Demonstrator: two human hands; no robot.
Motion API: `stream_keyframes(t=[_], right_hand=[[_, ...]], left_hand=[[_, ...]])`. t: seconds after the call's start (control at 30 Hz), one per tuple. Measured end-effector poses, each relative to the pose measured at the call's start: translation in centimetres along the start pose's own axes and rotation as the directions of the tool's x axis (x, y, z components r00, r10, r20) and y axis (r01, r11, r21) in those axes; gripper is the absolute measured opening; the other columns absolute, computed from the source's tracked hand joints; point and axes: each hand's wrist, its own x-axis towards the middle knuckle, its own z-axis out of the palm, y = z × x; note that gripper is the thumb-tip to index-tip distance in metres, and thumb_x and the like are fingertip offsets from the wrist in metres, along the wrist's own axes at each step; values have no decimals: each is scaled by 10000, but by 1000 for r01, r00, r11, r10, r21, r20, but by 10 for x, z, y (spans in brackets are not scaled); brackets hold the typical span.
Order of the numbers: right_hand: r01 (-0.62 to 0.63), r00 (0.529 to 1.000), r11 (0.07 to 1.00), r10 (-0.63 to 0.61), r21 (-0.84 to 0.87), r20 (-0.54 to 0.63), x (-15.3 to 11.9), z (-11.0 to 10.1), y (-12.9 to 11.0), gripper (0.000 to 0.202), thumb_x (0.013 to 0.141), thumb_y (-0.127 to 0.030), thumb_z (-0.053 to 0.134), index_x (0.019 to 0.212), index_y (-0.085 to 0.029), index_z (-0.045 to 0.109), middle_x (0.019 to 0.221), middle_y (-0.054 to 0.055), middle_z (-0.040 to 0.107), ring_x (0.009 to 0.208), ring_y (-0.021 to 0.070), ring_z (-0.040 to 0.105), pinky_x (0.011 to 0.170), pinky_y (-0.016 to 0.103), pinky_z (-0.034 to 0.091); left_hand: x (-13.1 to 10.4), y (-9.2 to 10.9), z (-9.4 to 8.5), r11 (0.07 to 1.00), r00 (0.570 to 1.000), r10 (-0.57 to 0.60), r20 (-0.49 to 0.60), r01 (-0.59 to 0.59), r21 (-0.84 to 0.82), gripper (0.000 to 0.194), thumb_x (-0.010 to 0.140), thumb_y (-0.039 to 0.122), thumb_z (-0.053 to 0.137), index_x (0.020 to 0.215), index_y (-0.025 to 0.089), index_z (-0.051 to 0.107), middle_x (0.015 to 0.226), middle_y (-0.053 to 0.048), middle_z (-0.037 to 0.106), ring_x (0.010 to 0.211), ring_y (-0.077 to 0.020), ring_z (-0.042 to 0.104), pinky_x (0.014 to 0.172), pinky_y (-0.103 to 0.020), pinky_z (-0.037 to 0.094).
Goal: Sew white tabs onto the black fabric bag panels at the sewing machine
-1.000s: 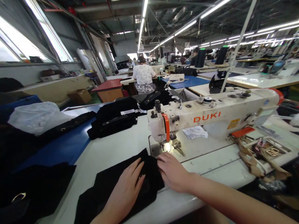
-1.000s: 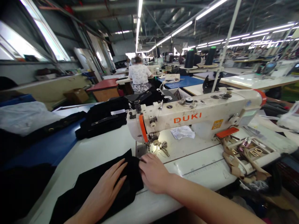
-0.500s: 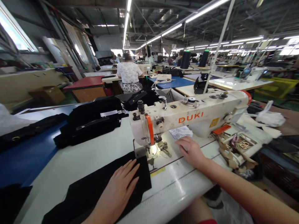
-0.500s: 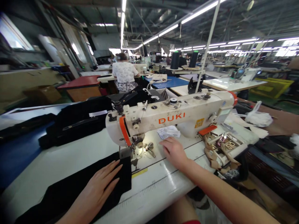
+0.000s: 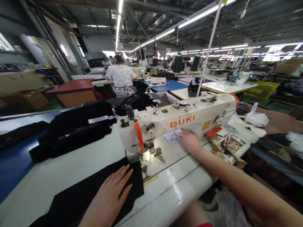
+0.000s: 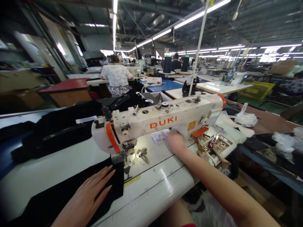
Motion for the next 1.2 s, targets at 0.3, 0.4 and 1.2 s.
stream_keyframes(t=[0.3,0.4,1.2], right_hand=[[107,993,994,-107,-4,-48,-18,-26,-17,160,946,-264,567,1026,-149,644,1064,90,639,953,196,609,851,369,515],[345,934,938,-342,19,-103,-44,-22,-51,124,916,-168,584,818,-155,659,851,69,661,861,211,597,777,336,492],[-461,867,-114,-266,880,420,-47,28,-147,390,624,-422,807,834,-145,629,670,-9,664,605,154,680,598,260,518]], left_hand=[[2,6,-15,999,982,31,-186,-36,-25,432,937,376,492,1325,189,531,1326,-93,604,1182,-241,592,964,-407,519],[-1,26,-32,998,952,12,-305,-28,-48,444,937,312,510,1344,135,496,1337,-140,581,1202,-237,570,980,-379,504],[-5,21,-49,961,917,222,-332,-263,-82,261,940,83,457,1114,137,645,1088,-81,706,1089,-170,630,1004,-338,486]])
